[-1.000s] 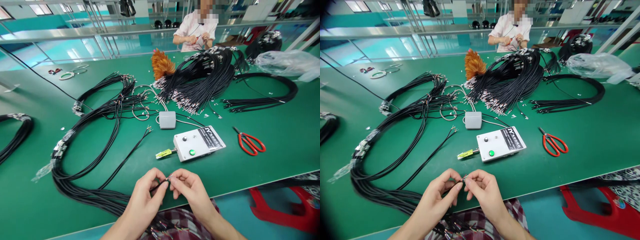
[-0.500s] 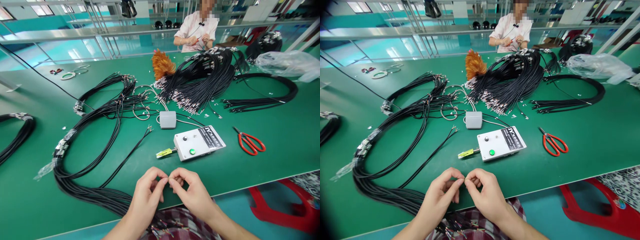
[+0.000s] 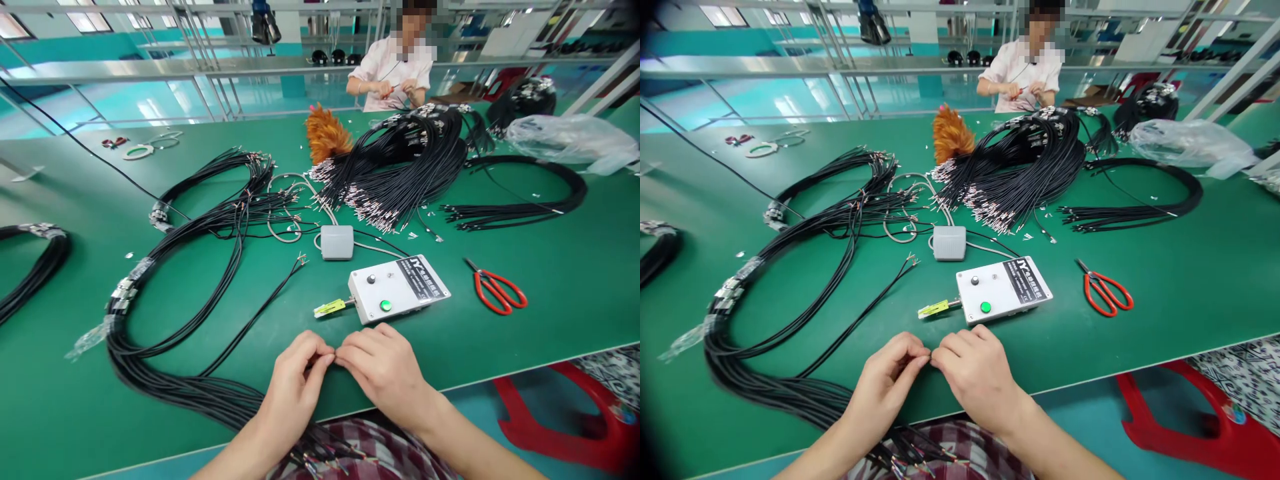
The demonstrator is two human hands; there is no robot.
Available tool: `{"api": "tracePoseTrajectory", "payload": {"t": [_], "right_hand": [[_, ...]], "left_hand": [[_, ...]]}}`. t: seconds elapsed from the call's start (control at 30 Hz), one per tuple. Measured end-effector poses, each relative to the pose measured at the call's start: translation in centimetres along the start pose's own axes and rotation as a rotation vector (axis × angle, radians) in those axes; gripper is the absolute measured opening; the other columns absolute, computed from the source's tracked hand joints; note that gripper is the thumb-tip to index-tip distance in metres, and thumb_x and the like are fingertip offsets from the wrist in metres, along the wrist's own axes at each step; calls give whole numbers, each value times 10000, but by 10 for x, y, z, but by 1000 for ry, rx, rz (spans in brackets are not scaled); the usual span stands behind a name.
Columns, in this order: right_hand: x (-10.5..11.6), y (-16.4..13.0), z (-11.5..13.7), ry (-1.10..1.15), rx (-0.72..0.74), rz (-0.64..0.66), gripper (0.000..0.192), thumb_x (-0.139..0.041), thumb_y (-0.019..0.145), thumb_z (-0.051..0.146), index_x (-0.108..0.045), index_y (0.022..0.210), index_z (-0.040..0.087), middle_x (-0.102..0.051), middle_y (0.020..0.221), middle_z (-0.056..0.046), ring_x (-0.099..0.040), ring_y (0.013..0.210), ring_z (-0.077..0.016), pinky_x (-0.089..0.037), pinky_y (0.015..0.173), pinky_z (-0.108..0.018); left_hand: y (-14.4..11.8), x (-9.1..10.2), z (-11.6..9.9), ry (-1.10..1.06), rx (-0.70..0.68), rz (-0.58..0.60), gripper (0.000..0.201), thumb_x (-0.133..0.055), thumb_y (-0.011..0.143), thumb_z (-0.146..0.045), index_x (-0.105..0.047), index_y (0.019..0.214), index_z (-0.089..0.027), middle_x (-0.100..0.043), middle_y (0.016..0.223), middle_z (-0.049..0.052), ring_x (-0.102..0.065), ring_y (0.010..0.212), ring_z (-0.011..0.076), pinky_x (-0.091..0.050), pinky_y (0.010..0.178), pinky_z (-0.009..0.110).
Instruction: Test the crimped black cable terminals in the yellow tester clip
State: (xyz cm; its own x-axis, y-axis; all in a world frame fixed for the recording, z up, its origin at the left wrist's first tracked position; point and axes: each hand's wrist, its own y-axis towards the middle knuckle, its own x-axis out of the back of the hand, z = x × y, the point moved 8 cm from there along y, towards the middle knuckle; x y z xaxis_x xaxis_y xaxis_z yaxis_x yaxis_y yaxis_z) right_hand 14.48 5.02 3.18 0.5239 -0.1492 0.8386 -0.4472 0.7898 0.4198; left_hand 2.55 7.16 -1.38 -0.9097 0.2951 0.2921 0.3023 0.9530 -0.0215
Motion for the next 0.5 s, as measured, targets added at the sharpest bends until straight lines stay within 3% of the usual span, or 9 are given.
{"api": "tracePoseTrajectory", "payload": {"t": [0.1, 0.23, 0.4, 0.5], "right_hand": [[7, 16, -5, -131, 40, -24, 177, -510, 977, 232, -662, 889, 206, -729, 883, -1, -593, 820, -174, -322, 726, -325], [2, 33, -17, -317, 47, -4, 122, -584, 923, 152, -665, 1011, 176, -734, 1046, -36, -580, 990, -206, -326, 811, -344], [-17, 43, -24, -449, 49, 93, 227, -657, 865, 141, -655, 1092, 147, -725, 1093, -59, -569, 1026, -224, -304, 857, -376], [-24, 48, -29, -484, 30, 160, 127, -665, 864, 156, -682, 990, 153, -731, 987, -51, -577, 949, -222, -292, 821, -380]], "left_hand": [[5, 16, -4, -3, -5, -79, 166, -549, 894, -246, -600, 752, -178, -590, 769, 20, -544, 705, 154, -426, 654, 260], [15, 31, 13, -185, 203, -158, 201, -606, 823, -351, -557, 734, -178, -486, 591, -48, -418, 509, 102, -327, 488, 220], [26, 35, 21, -225, 258, -180, 225, -609, 781, -380, -508, 721, -188, -396, 467, -96, -357, 442, 83, -272, 453, 199], [31, 34, 23, -226, 263, -196, 235, -609, 769, -391, -497, 718, -191, -405, 454, -96, -356, 434, 79, -269, 448, 192]]}}
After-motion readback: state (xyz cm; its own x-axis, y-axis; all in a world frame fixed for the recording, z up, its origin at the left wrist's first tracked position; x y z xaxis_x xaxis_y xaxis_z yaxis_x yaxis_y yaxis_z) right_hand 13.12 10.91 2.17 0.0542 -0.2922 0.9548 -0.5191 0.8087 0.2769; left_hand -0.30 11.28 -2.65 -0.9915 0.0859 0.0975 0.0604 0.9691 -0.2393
